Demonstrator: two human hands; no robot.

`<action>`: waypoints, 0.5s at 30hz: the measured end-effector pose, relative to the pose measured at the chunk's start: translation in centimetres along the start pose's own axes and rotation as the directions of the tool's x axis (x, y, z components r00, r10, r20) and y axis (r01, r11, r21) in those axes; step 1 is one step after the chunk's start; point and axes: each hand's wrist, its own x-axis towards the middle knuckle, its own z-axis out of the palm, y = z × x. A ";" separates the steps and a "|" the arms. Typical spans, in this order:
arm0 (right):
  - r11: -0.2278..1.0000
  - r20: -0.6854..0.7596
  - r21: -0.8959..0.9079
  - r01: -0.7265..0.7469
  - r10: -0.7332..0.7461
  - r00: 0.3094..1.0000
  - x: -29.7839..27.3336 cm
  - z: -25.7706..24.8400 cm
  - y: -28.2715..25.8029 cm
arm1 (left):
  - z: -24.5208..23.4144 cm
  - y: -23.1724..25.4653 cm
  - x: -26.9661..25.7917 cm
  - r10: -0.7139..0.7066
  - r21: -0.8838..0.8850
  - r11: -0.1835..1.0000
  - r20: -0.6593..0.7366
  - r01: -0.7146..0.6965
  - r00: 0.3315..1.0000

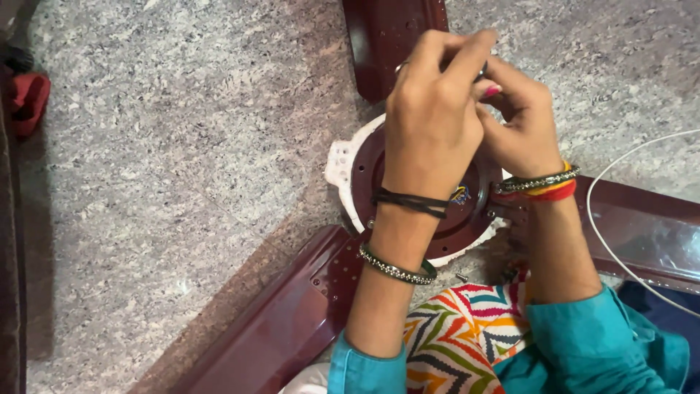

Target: The person assembles a ceiling fan by attaching maroon blades to the motor housing using a screwdriver. They position each blade, align the screw holes, and tighten the screws to secure the blades in place.

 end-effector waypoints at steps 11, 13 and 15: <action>0.863 -0.039 -0.424 0.274 -0.320 0.947 0.2 0.5 -2.1 | -1.2 0.2 -1.9 -0.012 0.233 0.972 0.171 -0.029 0.985; 0.851 -0.018 -0.472 0.233 -0.273 0.962 0.2 0.5 -2.9 | -3.0 -0.4 -3.8 -0.074 0.200 0.979 0.177 0.038 0.981; 0.830 0.001 -0.510 0.226 -0.262 0.965 0.3 0.5 -3.8 | -5.7 -1.5 -6.6 -0.156 0.213 0.970 0.189 0.115 0.970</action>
